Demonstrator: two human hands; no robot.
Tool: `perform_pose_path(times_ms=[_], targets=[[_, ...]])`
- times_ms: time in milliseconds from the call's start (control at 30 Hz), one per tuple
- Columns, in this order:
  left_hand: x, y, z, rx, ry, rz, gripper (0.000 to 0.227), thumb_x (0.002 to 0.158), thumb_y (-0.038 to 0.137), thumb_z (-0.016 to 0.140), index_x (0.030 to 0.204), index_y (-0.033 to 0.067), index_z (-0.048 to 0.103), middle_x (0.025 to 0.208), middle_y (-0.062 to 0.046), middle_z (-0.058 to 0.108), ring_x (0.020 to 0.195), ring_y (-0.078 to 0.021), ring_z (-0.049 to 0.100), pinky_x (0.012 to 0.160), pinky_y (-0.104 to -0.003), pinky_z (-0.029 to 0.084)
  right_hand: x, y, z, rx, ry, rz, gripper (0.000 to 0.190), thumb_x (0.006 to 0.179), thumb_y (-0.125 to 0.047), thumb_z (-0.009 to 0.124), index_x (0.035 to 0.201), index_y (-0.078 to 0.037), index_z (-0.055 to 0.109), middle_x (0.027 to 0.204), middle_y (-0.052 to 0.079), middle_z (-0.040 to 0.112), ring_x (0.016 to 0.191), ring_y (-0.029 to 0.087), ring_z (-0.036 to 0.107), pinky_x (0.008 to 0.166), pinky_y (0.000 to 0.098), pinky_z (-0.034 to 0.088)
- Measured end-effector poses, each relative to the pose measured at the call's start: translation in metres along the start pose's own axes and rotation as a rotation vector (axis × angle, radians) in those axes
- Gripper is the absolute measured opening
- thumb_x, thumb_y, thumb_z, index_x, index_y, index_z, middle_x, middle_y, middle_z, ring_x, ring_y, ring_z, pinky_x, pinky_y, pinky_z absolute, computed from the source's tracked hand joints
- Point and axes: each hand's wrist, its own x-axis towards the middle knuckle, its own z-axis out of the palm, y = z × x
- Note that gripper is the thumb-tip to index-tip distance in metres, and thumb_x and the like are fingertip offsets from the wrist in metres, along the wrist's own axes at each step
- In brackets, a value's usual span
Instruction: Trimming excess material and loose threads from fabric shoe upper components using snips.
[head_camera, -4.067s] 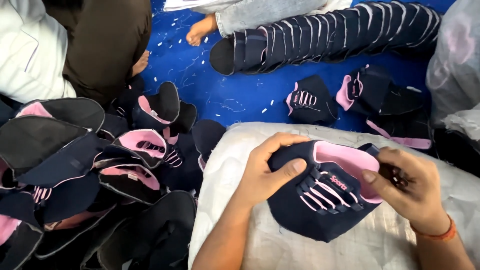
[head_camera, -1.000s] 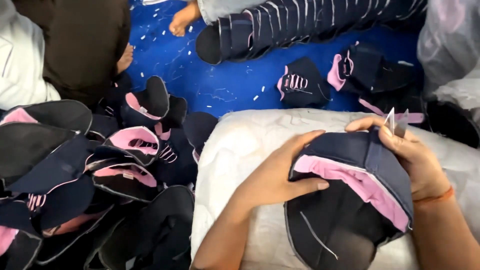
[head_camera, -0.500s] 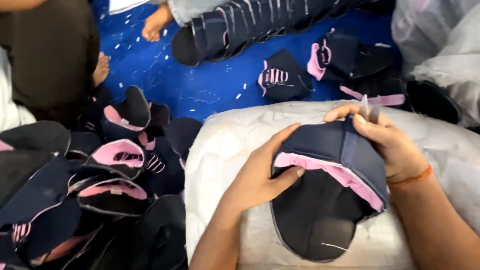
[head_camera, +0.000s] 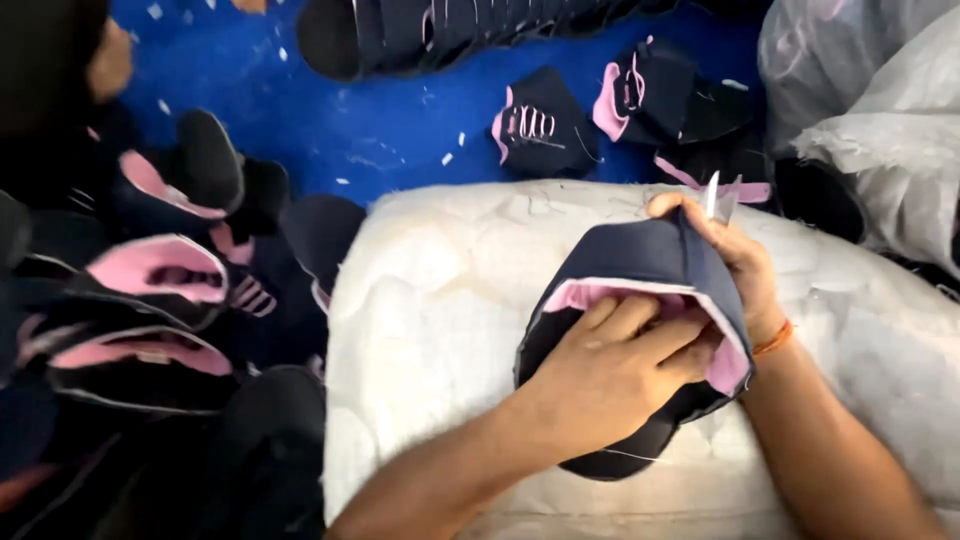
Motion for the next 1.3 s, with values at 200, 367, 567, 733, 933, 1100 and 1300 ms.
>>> perform_pose_path(times_ms=[200, 367, 567, 733, 933, 1100, 1300], targets=[[-0.003, -0.004, -0.007, 0.061, -0.046, 0.004, 0.017, 0.091, 0.016, 0.064, 0.106, 0.0113, 0.072, 0.126, -0.001, 0.062, 0.117, -0.0231, 0.056, 0.102, -0.037, 0.045, 0.000, 0.004, 0.016, 0.206, 0.017, -0.020, 0.032, 0.118, -0.027, 0.048, 0.139, -0.003, 0.053, 0.112, 0.019, 0.070, 0.096, 0.028, 0.072, 0.083, 0.0364, 0.058], [-0.006, -0.007, 0.001, 0.040, 0.048, 0.003, 0.016, 0.090, 0.013, 0.064, 0.104, 0.0147, 0.071, 0.120, -0.002, 0.061, 0.119, -0.0238, 0.055, 0.107, -0.038, 0.045, 0.000, 0.006, 0.013, 0.271, 0.018, 0.004, 0.034, 0.117, -0.026, 0.047, 0.141, -0.002, 0.052, 0.114, 0.023, 0.071, 0.097, 0.031, 0.073, 0.083, 0.0382, 0.059], [-0.007, -0.009, -0.002, -0.035, -0.096, -0.037, 0.011, 0.092, 0.012, 0.065, 0.102, 0.0148, 0.068, 0.114, -0.002, 0.065, 0.114, -0.0252, 0.057, 0.103, -0.042, 0.046, -0.001, 0.003, 0.009, 0.236, 0.056, -0.020, 0.030, 0.121, -0.024, 0.047, 0.137, 0.000, 0.052, 0.115, 0.022, 0.070, 0.099, 0.030, 0.073, 0.085, 0.0376, 0.059], [-0.011, -0.014, -0.020, -0.808, 0.090, -0.349, 0.028, 0.087, -0.012, 0.056, 0.107, 0.0078, 0.057, 0.097, -0.005, 0.066, 0.094, -0.0164, 0.072, 0.087, -0.029, 0.059, 0.005, -0.014, 0.045, 0.347, -0.154, -0.001, 0.034, 0.117, -0.022, 0.042, 0.137, 0.004, 0.051, 0.103, 0.021, 0.072, 0.087, 0.026, 0.072, 0.077, 0.0345, 0.058], [-0.006, -0.026, -0.036, -0.535, 0.733, -0.508, 0.012, 0.101, -0.003, 0.063, 0.109, 0.0038, 0.058, 0.107, -0.010, 0.061, 0.088, -0.0184, 0.062, 0.077, -0.026, 0.052, 0.009, -0.002, 0.006, 0.421, -0.165, -0.151, 0.029, 0.122, -0.019, 0.045, 0.135, 0.006, 0.052, 0.105, 0.018, 0.073, 0.087, 0.023, 0.068, 0.079, 0.0325, 0.056], [0.001, -0.019, -0.038, -0.339, 0.506, -0.380, 0.025, 0.097, 0.011, 0.074, 0.117, 0.0025, 0.062, 0.118, -0.012, 0.062, 0.104, -0.0237, 0.061, 0.087, -0.032, 0.053, 0.013, -0.011, 0.041, 0.200, 0.239, -0.300, 0.030, 0.112, -0.025, 0.047, 0.133, -0.006, 0.054, 0.119, 0.009, 0.070, 0.102, 0.018, 0.071, 0.093, 0.0329, 0.057], [-0.001, -0.009, -0.012, -0.329, 0.175, -0.283, 0.033, 0.092, 0.019, 0.081, 0.112, 0.0003, 0.063, 0.107, -0.012, 0.065, 0.099, -0.0287, 0.063, 0.087, -0.037, 0.052, 0.008, 0.003, 0.024, -0.027, 0.288, -0.425, 0.027, 0.119, -0.023, 0.046, 0.136, -0.005, 0.056, 0.114, 0.007, 0.067, 0.098, 0.013, 0.066, 0.087, 0.0298, 0.053]])
